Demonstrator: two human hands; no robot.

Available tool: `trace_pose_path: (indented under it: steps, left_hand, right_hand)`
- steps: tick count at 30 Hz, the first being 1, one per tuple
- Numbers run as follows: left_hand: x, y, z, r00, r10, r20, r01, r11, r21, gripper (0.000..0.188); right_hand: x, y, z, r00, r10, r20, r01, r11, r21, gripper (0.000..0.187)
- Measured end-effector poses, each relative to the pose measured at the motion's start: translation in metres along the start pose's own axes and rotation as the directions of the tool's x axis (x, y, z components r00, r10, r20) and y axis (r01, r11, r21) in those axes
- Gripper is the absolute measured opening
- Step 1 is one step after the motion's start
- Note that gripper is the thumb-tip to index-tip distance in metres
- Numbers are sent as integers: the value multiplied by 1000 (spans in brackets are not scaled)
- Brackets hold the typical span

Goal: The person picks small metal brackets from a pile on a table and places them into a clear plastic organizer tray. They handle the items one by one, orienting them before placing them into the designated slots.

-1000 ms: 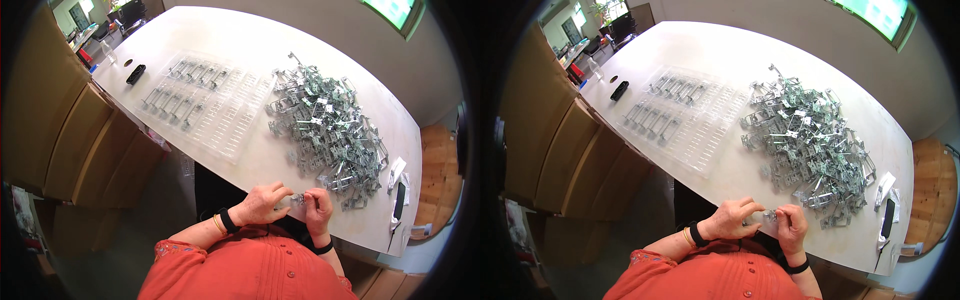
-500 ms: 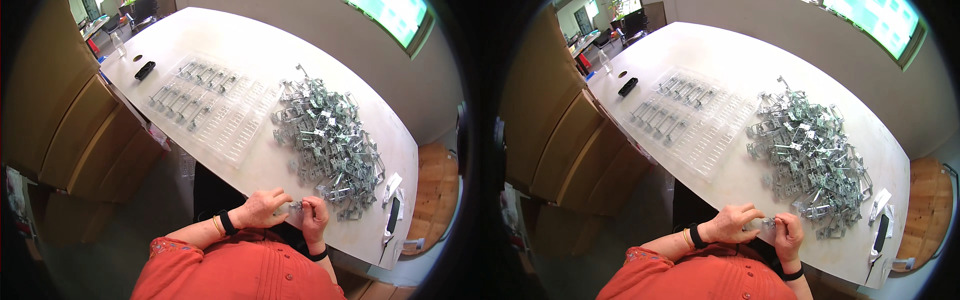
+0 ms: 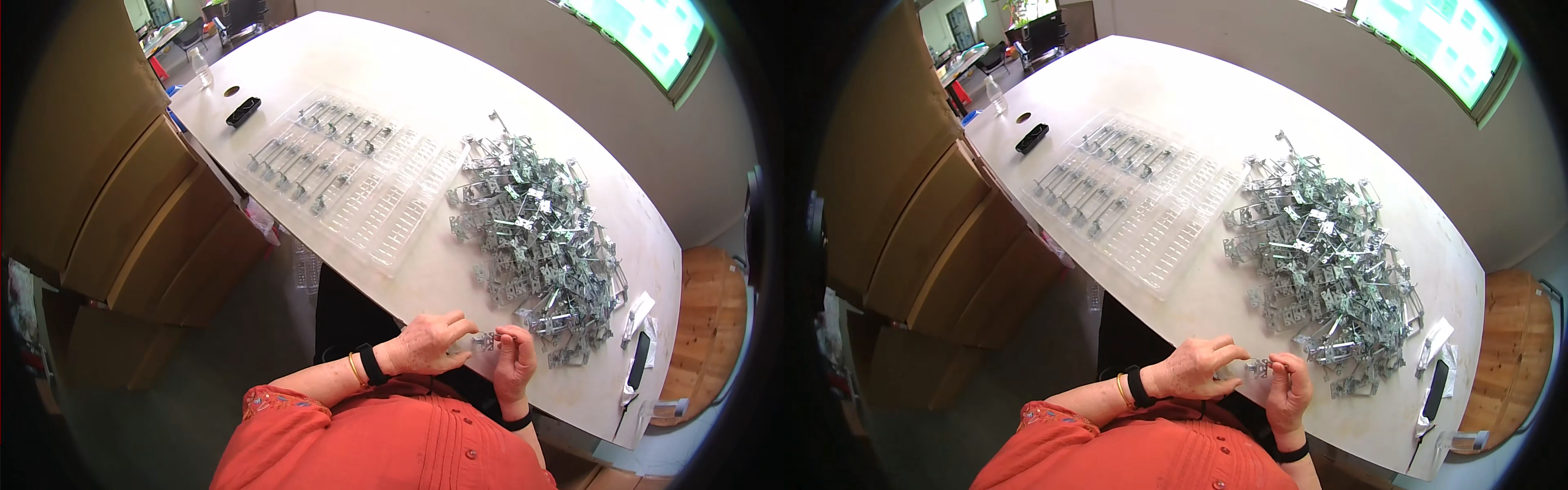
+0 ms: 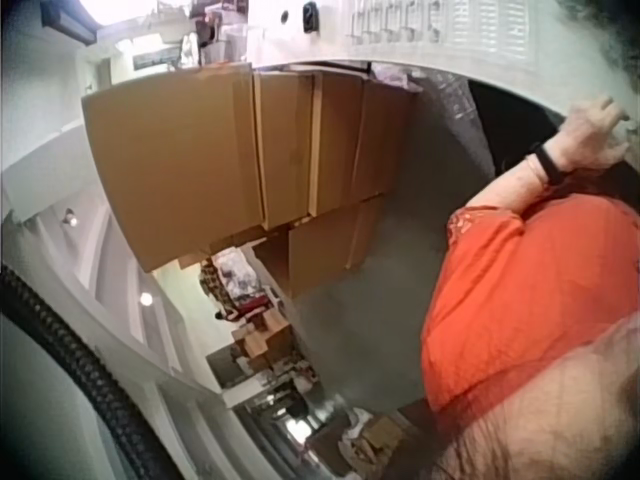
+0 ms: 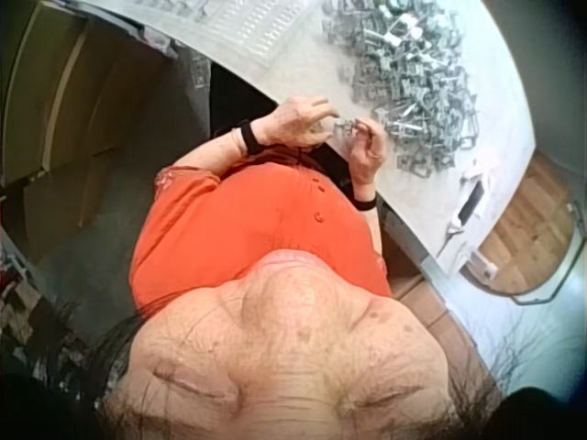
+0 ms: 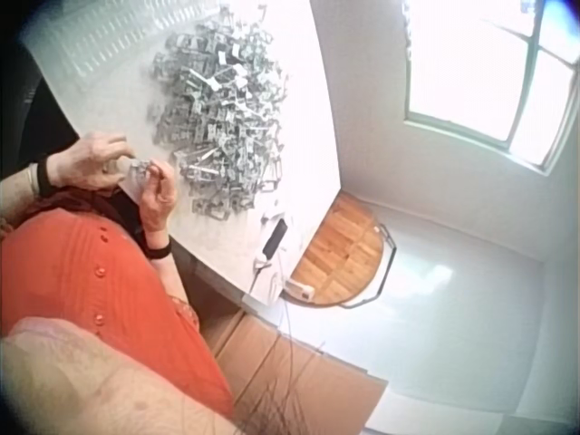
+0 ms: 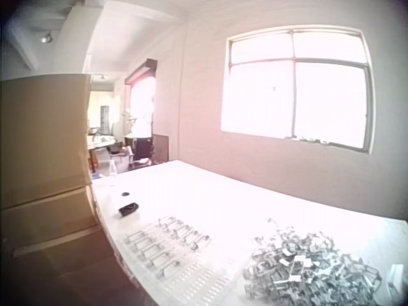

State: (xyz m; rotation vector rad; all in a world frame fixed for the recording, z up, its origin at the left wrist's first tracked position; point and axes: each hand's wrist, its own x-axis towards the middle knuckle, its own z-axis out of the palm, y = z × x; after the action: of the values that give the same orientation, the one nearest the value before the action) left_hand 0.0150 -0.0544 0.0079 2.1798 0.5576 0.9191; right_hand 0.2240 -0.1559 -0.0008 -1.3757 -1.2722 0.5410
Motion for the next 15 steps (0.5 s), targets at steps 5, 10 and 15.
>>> trace_pose_path:
  steps: [5, 10, 15]
  left_hand:
    - [-1, 1, 0, 999, 35, -7, -35, 999, 29, 42]
    - [3, 5, 1, 991, 134, -28, -127, 977, 171, 42]
    - [6, 10, 4, 990, 137, 40, -143, 945, 295, 34]
  right_hand:
    - [2, -3, -1, 996, 78, 43, -78, 997, 9, 11]
    - [-1, -3, -2, 995, 93, 44, -96, 992, 77, 12]
    - [-1, 2, -5, 999, 32, 26, -36, 986, 160, 12]
